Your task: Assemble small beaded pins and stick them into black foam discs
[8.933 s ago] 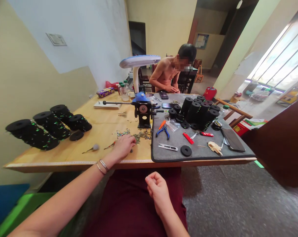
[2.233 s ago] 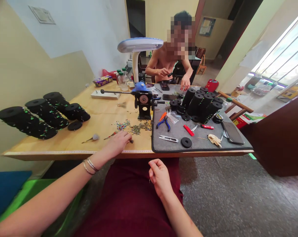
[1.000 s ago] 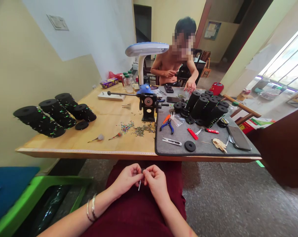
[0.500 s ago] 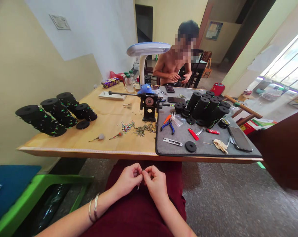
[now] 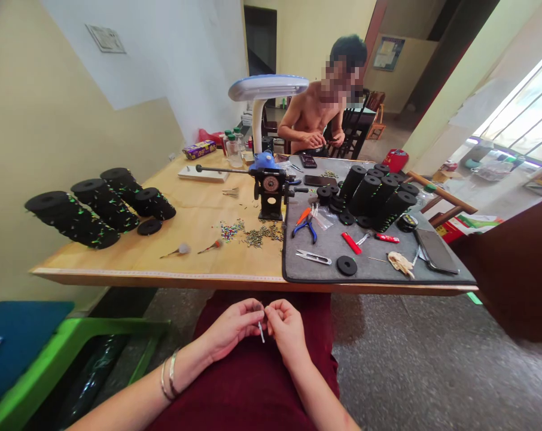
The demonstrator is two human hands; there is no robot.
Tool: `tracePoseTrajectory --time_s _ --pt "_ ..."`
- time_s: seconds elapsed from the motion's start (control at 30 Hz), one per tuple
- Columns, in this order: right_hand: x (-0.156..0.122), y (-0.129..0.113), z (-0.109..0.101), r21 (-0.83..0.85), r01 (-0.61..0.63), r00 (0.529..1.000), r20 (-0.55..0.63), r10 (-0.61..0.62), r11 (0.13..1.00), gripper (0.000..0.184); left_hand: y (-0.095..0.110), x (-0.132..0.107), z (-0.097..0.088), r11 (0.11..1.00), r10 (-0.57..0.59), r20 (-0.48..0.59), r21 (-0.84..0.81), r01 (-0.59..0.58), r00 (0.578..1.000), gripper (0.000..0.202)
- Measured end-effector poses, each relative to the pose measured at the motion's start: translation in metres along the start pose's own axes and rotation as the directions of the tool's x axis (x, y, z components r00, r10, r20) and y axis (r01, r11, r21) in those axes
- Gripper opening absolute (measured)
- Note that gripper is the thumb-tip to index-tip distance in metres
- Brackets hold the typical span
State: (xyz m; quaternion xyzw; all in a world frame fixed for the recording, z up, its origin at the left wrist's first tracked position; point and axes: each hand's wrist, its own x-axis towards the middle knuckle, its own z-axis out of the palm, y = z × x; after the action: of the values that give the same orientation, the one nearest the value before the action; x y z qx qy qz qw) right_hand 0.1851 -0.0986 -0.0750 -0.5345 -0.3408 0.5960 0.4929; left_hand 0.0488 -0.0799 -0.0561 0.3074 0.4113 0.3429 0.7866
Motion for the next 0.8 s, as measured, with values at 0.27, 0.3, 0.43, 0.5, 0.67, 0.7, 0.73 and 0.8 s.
tracePoseTrajectory --time_s 0.27,0.3,0.43,0.5,0.67,0.7,0.73,0.8 --pt "-0.002 0.006 -0.005 0.015 -0.015 1.0 0.012 0.015 1.0 0.032 -0.005 0.004 -0.004 1.0 0.001 -0.042 -0.015 -0.001 0.999 0.025" --pt "-0.003 0.005 -0.005 0.01 -0.013 1.0 0.017 0.013 1.0 0.032 -0.006 0.004 -0.005 1.0 -0.004 -0.037 -0.027 0.003 0.999 0.025" --pt "-0.008 0.0 -0.003 -0.013 -0.015 0.999 0.034 0.015 1.0 0.03 -0.006 0.004 -0.005 1.0 0.012 -0.042 -0.007 -0.013 0.999 0.028" --pt "-0.01 -0.003 -0.001 -0.029 -0.02 0.999 0.029 0.021 0.999 0.03 -0.005 0.005 -0.005 0.998 0.049 -0.076 0.049 -0.046 0.996 0.029" --pt "-0.009 -0.004 0.002 -0.049 -0.002 1.0 -0.002 0.002 0.999 0.029 -0.004 0.005 -0.003 0.98 0.125 -0.111 0.171 -0.105 0.986 0.029" --pt "-0.008 -0.003 0.002 -0.049 0.007 1.0 -0.014 -0.008 0.999 0.029 -0.004 0.005 -0.003 0.979 0.121 -0.104 0.175 -0.102 0.987 0.029" --pt "-0.007 -0.003 0.001 -0.048 0.016 1.0 -0.023 -0.017 0.999 0.029 -0.004 0.004 -0.003 0.98 0.115 -0.096 0.172 -0.097 0.989 0.029" --pt "-0.005 -0.001 0.001 -0.044 0.027 0.999 -0.026 -0.028 0.999 0.03 -0.005 0.004 -0.003 0.984 0.103 -0.074 0.15 -0.091 0.992 0.029"
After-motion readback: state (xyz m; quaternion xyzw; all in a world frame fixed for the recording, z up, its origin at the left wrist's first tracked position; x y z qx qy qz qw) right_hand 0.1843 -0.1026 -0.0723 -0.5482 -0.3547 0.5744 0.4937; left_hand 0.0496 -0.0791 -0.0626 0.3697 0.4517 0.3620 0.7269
